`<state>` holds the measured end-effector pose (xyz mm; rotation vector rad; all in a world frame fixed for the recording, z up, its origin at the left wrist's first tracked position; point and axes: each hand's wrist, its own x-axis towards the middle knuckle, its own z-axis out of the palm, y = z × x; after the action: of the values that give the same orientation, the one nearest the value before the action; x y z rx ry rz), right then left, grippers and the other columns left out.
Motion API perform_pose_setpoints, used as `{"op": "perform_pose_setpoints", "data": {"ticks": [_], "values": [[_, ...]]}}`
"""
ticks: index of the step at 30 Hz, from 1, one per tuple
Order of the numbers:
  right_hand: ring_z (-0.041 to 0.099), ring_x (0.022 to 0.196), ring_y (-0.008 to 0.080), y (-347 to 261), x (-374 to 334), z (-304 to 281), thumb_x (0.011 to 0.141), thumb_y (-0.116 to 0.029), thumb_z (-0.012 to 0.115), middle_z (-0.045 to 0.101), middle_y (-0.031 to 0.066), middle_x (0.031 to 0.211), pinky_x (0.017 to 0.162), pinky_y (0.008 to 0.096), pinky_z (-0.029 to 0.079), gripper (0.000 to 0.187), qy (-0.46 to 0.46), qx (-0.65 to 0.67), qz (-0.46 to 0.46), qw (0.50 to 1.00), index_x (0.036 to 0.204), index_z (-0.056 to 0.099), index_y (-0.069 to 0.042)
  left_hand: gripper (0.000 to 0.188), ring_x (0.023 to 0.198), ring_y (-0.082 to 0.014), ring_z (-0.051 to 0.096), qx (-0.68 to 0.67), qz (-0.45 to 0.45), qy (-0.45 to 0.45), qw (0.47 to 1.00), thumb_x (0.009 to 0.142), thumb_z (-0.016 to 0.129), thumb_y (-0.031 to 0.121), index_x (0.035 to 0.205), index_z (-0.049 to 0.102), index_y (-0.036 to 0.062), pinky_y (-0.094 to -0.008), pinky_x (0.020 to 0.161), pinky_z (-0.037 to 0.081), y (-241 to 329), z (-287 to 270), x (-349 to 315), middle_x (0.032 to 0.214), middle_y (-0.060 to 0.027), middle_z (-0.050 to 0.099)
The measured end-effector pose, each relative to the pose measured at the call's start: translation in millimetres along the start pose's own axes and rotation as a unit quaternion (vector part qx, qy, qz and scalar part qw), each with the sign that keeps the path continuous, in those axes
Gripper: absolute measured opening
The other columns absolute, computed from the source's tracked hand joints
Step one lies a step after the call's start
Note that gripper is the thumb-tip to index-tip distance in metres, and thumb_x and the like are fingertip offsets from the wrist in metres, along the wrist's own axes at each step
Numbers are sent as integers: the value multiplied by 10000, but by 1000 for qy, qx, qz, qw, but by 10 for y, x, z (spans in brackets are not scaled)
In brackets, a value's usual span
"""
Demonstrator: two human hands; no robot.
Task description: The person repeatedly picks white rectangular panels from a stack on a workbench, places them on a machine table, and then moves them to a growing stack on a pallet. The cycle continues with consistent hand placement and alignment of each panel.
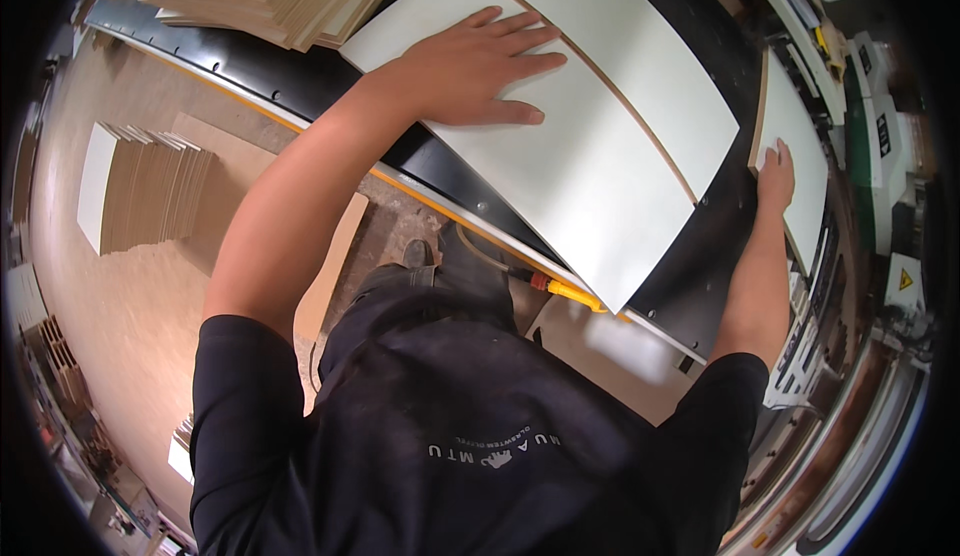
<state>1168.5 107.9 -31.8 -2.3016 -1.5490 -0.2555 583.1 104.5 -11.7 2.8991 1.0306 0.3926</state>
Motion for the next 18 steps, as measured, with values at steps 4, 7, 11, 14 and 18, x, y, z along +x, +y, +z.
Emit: {"op": "perform_pose_setpoints", "data": {"ticks": [4,7,11,14,18], "values": [[468,1344,322,110,9,84,964,-319,513,515,153,1441,1117,398,367,462,18,-3,-25,1000,1373,554,-108,705,1490,-324,230,-30,15,-15,999,922,592,485,1486,411,102,-515,1213,170,-1,-53,38,1579,-157,318],[474,1329,330,74,-28,139,938,-310,570,535,147,1417,1113,409,372,445,66,-142,-120,980,1341,582,-121,717,1491,-338,222,-23,18,-49,998,898,622,487,1472,432,101,-553,1186,215,1,-155,49,1583,-149,305],[451,1348,341,-92,-158,8,903,-287,567,534,137,1424,1120,441,348,448,57,-21,-2,998,1309,606,-101,696,1488,-306,233,-51,2,-34,998,898,601,522,1455,470,125,-477,1210,186,60,-265,65,1586,-124,318],[440,1359,340,-250,-214,-120,898,-270,541,527,129,1435,1124,456,341,453,49,-25,16,998,1316,601,-104,708,1488,-329,228,-69,-7,-42,997,856,676,455,1447,477,119,-492,1210,186,91,-312,71,1586,-141,313],[432,1365,337,-369,-235,-191,896,-263,540,522,121,1441,1127,457,339,449,46,-30,22,998,1311,603,-103,687,1475,-317,261,-59,-9,-43,997,886,621,512,1434,494,117,-483,1200,210,94,-354,67,1572,-132,341]]}}
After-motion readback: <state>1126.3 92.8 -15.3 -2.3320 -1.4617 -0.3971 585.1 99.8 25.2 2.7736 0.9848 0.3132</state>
